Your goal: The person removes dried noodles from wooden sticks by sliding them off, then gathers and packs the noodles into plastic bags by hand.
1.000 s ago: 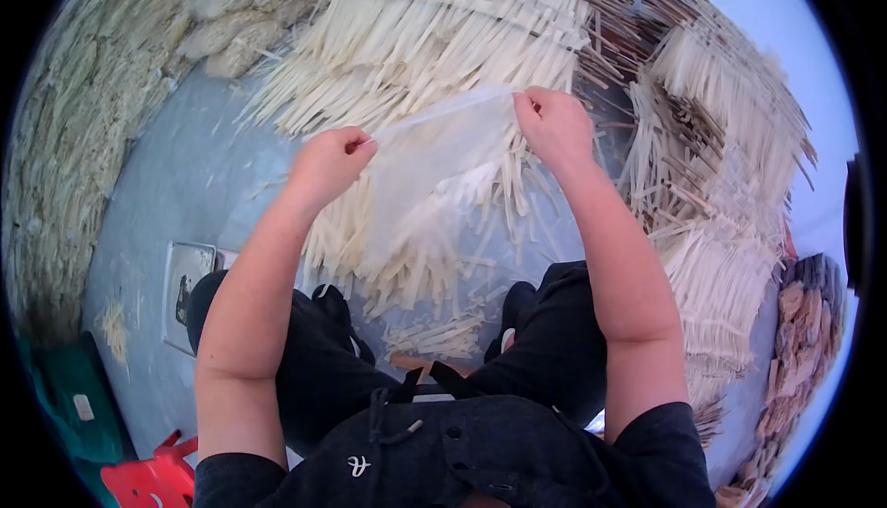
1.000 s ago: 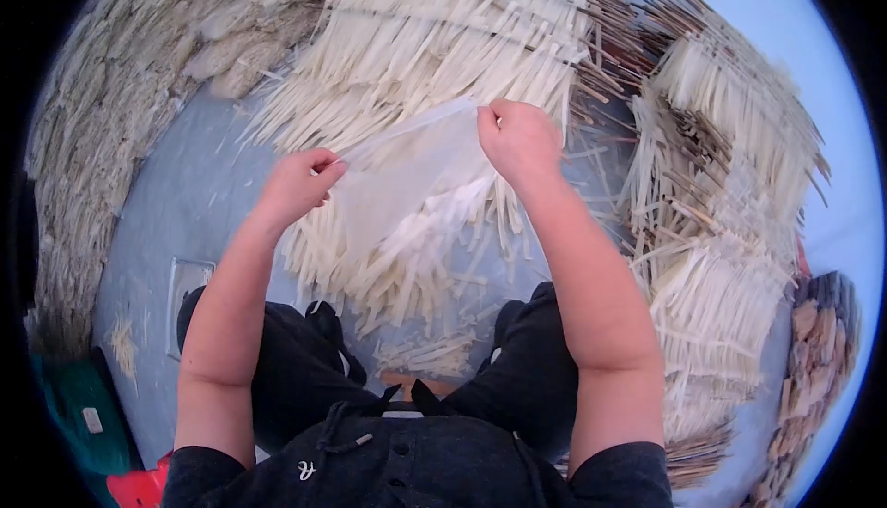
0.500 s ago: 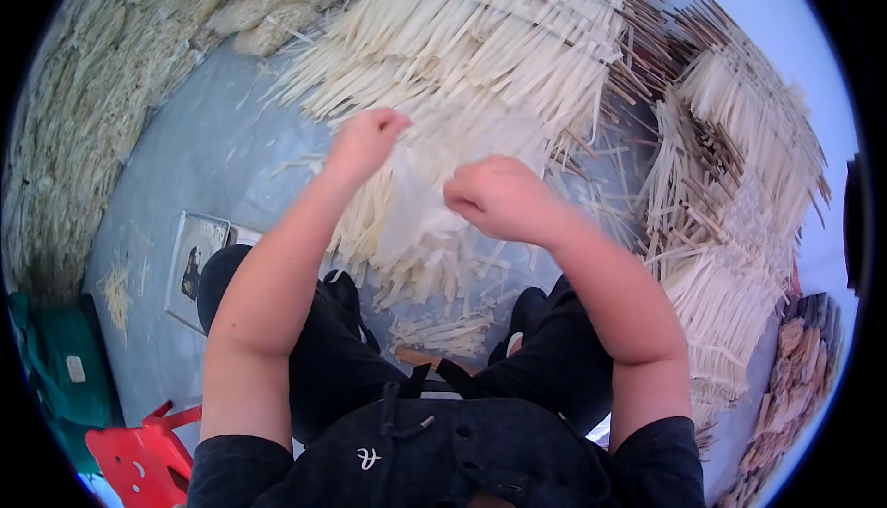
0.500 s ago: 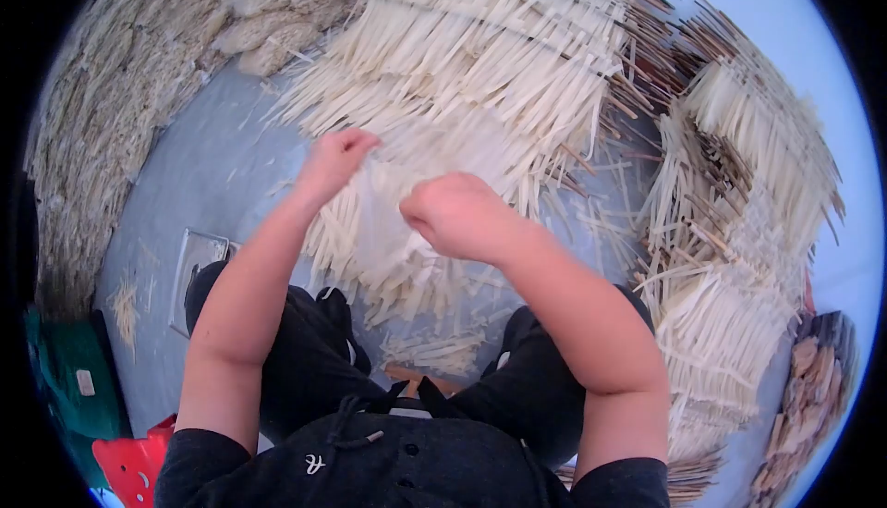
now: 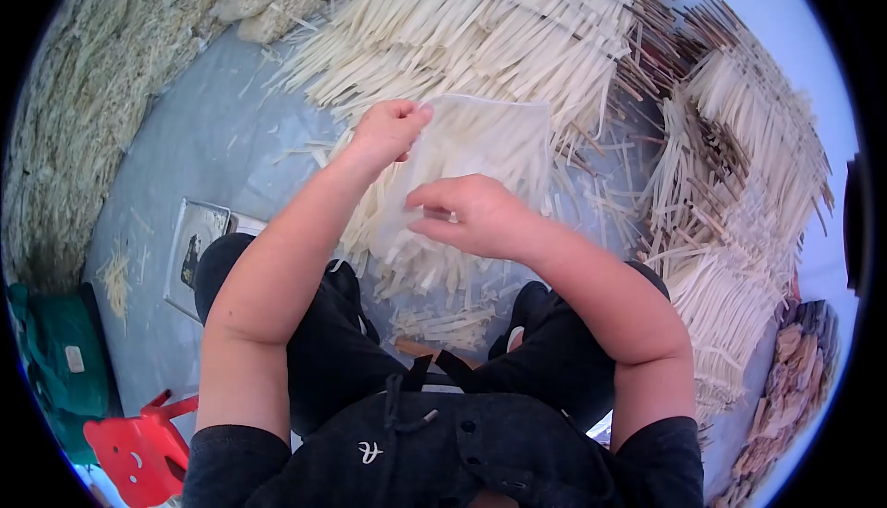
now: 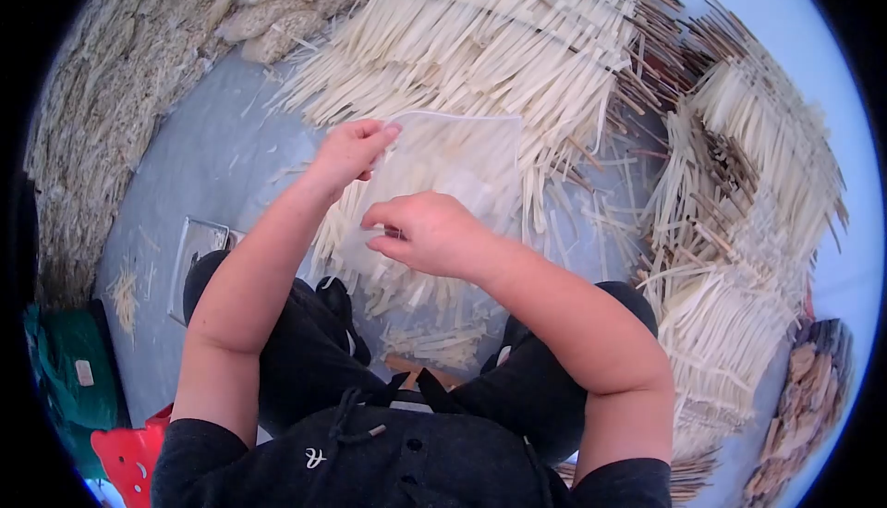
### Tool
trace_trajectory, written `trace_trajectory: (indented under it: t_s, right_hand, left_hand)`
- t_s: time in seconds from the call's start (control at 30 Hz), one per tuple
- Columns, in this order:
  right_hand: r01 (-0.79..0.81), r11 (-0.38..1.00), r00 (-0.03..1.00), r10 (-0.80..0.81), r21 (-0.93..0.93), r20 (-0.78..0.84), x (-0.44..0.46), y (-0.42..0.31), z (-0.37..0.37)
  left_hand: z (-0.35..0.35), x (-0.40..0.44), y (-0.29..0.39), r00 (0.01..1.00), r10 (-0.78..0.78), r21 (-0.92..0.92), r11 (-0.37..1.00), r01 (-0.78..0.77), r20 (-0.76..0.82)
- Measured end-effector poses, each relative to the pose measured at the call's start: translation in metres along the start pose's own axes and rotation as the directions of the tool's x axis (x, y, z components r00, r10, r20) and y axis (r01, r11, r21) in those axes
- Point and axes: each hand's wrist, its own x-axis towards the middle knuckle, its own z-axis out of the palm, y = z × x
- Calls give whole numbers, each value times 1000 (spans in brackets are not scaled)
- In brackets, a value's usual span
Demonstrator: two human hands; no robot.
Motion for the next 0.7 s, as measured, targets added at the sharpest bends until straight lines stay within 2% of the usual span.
trace_trajectory:
  t_s: [0.03,0.07,0.1,0.13,0.17,0.2,0.23,0.27,0.33,0.43,0.5,0.57,0.63,0.7]
  right_hand:
    - [-1,1000,1000,1,-1,-2,2,0,1]
    - [15,997,999,-18,-82,-38,2,3,3]
    - [26,986,997,-38,-162,-72,2,6,5]
    - [23,987,997,-35,-160,-73,2,9,4]
    - [20,988,987,-43,-152,-154,2,13,1]
    - [19,989,971,-52,-144,-233,3,16,-2]
    - [21,989,972,-55,-144,-230,3,18,-2]
    - [39,983,969,-82,-181,-233,2,19,-3]
    - [58,974,966,-110,-219,-234,2,18,-3]
    - [78,966,975,-125,-248,-181,1,15,0]
    - [180,930,959,-238,-320,-153,0,16,3]
    - [178,925,965,-231,-335,-127,0,17,8]
    - [178,919,969,-225,-351,-99,1,15,11]
    - [211,911,942,-286,-354,-176,2,11,12]
  left_hand:
    - [2,-5,3,1000,12,-64,998,-14,-23]
    - [4,-10,4,1000,13,-62,998,-14,-19]
    - [5,-15,4,996,55,55,997,-59,66]
    - [6,-17,3,985,85,166,980,-111,153]
    - [4,-14,-2,985,83,167,980,-109,154]
    - [0,-8,-11,964,104,177,973,-150,246]
    - [-3,-9,-10,934,123,183,964,-193,334]
    - [-4,-10,-9,936,124,183,964,-192,330]
    - [-5,-16,2,973,-117,149,985,88,201]
    - [-5,-30,21,954,-183,202,970,135,237]
    - [-5,-31,19,952,-163,253,963,96,258]
    - [-8,-30,16,950,-143,301,952,55,278]
    - [-15,-25,13,938,-71,364,930,-60,338]
    - [-18,-22,8,952,-13,363,926,-103,304]
